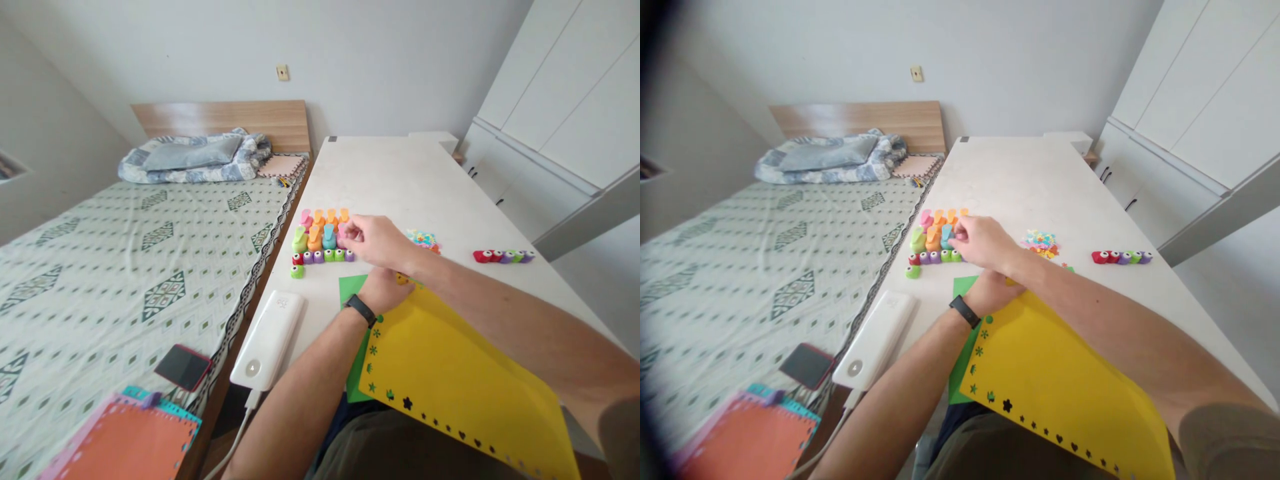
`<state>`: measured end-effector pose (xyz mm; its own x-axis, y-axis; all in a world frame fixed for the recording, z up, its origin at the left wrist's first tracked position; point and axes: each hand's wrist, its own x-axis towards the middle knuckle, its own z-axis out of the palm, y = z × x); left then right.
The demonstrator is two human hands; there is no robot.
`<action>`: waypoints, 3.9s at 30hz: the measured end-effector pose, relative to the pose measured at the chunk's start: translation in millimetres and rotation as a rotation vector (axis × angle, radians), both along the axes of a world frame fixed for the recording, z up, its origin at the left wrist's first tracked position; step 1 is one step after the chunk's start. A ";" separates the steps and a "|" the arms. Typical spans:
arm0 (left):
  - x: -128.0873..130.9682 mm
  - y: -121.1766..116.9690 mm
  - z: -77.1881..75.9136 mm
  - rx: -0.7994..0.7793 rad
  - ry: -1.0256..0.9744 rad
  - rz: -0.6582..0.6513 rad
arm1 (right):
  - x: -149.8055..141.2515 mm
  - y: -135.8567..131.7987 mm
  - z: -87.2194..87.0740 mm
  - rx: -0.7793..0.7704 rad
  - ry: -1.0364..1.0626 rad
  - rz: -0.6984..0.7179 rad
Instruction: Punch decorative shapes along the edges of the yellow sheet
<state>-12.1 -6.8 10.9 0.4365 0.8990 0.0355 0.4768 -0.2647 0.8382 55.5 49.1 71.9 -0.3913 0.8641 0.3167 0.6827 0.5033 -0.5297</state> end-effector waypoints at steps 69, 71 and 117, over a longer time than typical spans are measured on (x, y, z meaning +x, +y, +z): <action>9.0 10.6 -3.8 -0.044 0.082 -0.039 | 317.1 -50.6 -50.6 0.194 0.137 -1.011; 9.2 10.9 -4.2 -0.040 0.085 -0.041 | 316.0 -51.3 -50.3 0.140 0.067 -0.894; 10.7 5.6 5.7 -0.013 0.003 -0.008 | 192.6 -69.6 -64.4 -0.438 0.425 0.010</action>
<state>-1.4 -1.2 16.5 0.4434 0.8960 0.0226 0.4772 -0.2574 0.8402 248.1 -20.5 7.4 -0.3175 0.9462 0.0629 0.3625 0.1825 -0.9140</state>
